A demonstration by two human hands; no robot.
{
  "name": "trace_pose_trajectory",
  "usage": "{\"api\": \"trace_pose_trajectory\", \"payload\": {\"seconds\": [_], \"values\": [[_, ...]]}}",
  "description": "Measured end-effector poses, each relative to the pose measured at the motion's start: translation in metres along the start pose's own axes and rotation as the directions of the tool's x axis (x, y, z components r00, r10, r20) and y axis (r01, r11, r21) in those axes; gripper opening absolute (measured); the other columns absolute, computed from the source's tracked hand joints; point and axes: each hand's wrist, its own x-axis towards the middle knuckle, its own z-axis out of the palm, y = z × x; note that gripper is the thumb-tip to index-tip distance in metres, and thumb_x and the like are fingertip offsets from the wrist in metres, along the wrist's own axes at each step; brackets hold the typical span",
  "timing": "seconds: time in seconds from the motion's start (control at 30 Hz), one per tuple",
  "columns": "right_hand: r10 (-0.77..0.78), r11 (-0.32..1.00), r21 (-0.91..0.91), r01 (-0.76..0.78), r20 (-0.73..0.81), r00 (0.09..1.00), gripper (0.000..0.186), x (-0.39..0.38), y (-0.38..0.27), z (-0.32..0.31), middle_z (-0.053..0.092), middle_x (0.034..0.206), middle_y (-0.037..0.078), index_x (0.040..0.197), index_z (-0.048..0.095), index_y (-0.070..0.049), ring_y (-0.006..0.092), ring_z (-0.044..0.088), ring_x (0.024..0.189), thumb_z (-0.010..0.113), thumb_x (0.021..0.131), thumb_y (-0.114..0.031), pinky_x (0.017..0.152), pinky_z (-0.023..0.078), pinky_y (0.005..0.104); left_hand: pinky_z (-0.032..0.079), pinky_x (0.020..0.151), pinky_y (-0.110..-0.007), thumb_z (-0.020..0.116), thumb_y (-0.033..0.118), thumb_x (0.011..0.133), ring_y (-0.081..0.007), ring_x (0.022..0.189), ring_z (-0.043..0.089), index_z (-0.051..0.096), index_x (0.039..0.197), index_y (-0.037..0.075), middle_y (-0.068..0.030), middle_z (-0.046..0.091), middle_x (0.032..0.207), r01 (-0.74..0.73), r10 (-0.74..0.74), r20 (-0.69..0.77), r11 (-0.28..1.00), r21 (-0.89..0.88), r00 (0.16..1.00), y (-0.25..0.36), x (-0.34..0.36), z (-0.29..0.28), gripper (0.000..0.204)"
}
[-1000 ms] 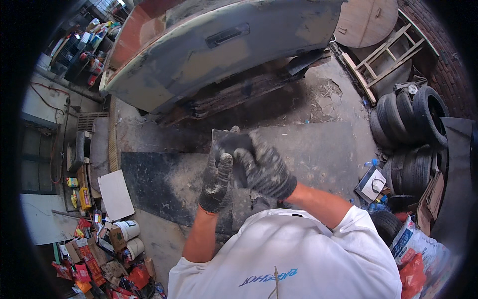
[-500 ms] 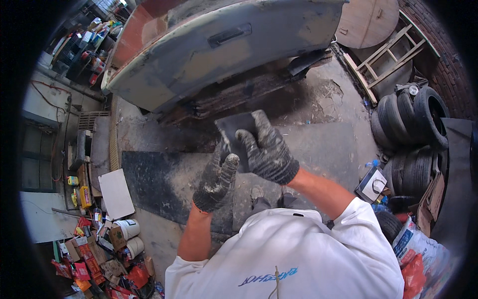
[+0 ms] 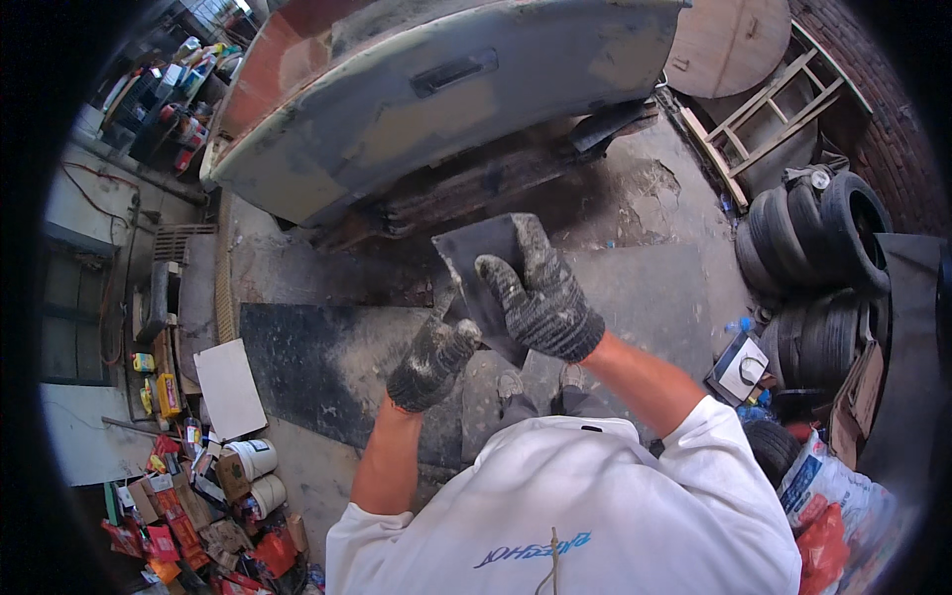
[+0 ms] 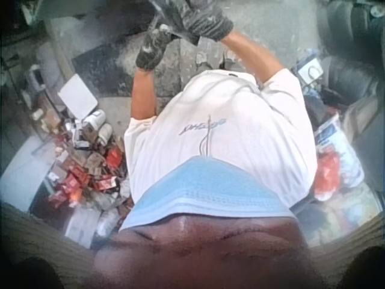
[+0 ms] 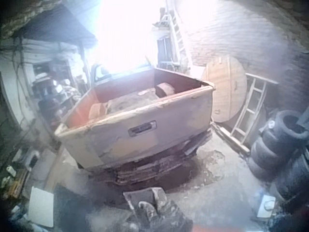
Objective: The person sands the surface of a car trunk lid using a sanding block and sandpaper. They repeatedly rub the sanding block across the trunk lid, focusing on smoothing the surface. The person also handles a separate metal panel, sanding it as well.
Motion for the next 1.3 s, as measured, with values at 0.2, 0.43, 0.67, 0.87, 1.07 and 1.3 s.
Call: {"api": "trace_pose_trajectory", "payload": {"seconds": [0.2, 0.43, 0.67, 0.87, 1.07, 1.3], "values": [[-0.03, 0.967, -0.254, 0.029, -0.004, 1.0, 0.047, 0.018, 0.04, -0.003, 0.06, 0.109, 0.026, 0.126, 0.049, 0.005, 0.0396, 0.059, 0.1, 0.062, 0.09, -0.023, 0.092, 0.046, 0.0412, 0.042, 0.1, -0.031, 0.056, 0.029, 0.097, -0.019, 0.119, 0.051, 0.029, 0.146, 0.002, -0.0122, 0.044, 0.141, 0.116, -0.115, -0.071, 0.993, 0.016, 0.991, 0.021, 0.019, -0.007, 0.062], [0.391, 0.889, -0.136, -0.437, -0.271, 0.88, 0.056, 0.009, 0.077, 0.025, 0.056, 0.119, 0.028, 0.126, 0.046, 0.005, 0.037, 0.055, 0.11, 0.056, 0.093, -0.039, 0.095, 0.042, 0.0401, 0.03, 0.11, -0.037, 0.063, 0.026, 0.093, -0.0255, 0.131, 0.04, 0.034, 0.143, 0.0, -0.0146, 0.039, 0.146, -0.274, 0.337, 0.135, 0.409, 0.871, 0.932, -0.024, 0.006, 0.021, 0.064], [-0.177, 0.806, -0.591, 0.034, -0.187, 0.966, 0.048, 0.005, 0.062, 0.021, 0.056, 0.116, 0.026, 0.121, 0.05, 0.006, 0.0357, 0.056, 0.107, 0.059, 0.093, -0.032, 0.094, 0.042, 0.0399, 0.039, 0.099, -0.033, 0.049, 0.024, 0.099, -0.0273, 0.117, 0.054, 0.044, 0.134, -0.003, -0.0187, 0.056, 0.127, -0.143, 0.349, -0.029, 0.455, 0.879, 0.937, -0.017, 0.006, 0.038, 0.045], [-0.045, 0.979, -0.201, 0.033, -0.058, 0.997, 0.056, -0.006, 0.027, 0.012, 0.06, 0.111, 0.027, 0.128, 0.045, 0.009, 0.0368, 0.062, 0.098, 0.065, 0.09, -0.027, 0.085, 0.049, 0.0384, 0.046, 0.088, -0.033, 0.053, 0.029, 0.099, -0.0218, 0.103, 0.06, 0.05, 0.128, -0.002, -0.0129, 0.063, 0.114, -0.057, 0.061, 0.023, 0.635, 0.771, 0.998, 0.013, 0.005, 0.056, 0.043], [0.191, 0.864, 0.501, 0.052, -0.421, 0.887, 0.027, 0.015, 0.016, -0.011, 0.065, 0.1, 0.009, 0.113, 0.057, 0.002, 0.0158, 0.06, 0.09, 0.063, 0.093, -0.015, 0.081, 0.049, 0.0301, 0.052, 0.082, -0.031, 0.059, 0.02, 0.095, -0.0162, 0.089, 0.063, 0.057, 0.118, -0.002, -0.0081, 0.066, 0.102, 0.147, -0.022, -0.219, 0.805, 0.574, 0.976, 0.03, 0.001, 0.051, 0.032], [-0.077, 0.997, -0.019, 0.075, -0.177, 0.981, 0.018, 0.003, 0.006, -0.015, 0.062, 0.097, 0.012, 0.108, 0.058, -0.002, 0.0193, 0.059, 0.089, 0.06, 0.093, -0.01, 0.081, 0.047, 0.0325, 0.052, 0.068, -0.031, 0.065, 0.015, 0.091, -0.0147, 0.082, 0.063, 0.064, 0.106, -0.001, -0.0062, 0.067, 0.095, -0.003, 0.34, -0.243, 0.585, 0.811, 0.909, 0.006, -0.002, 0.026, 0.022]]}}
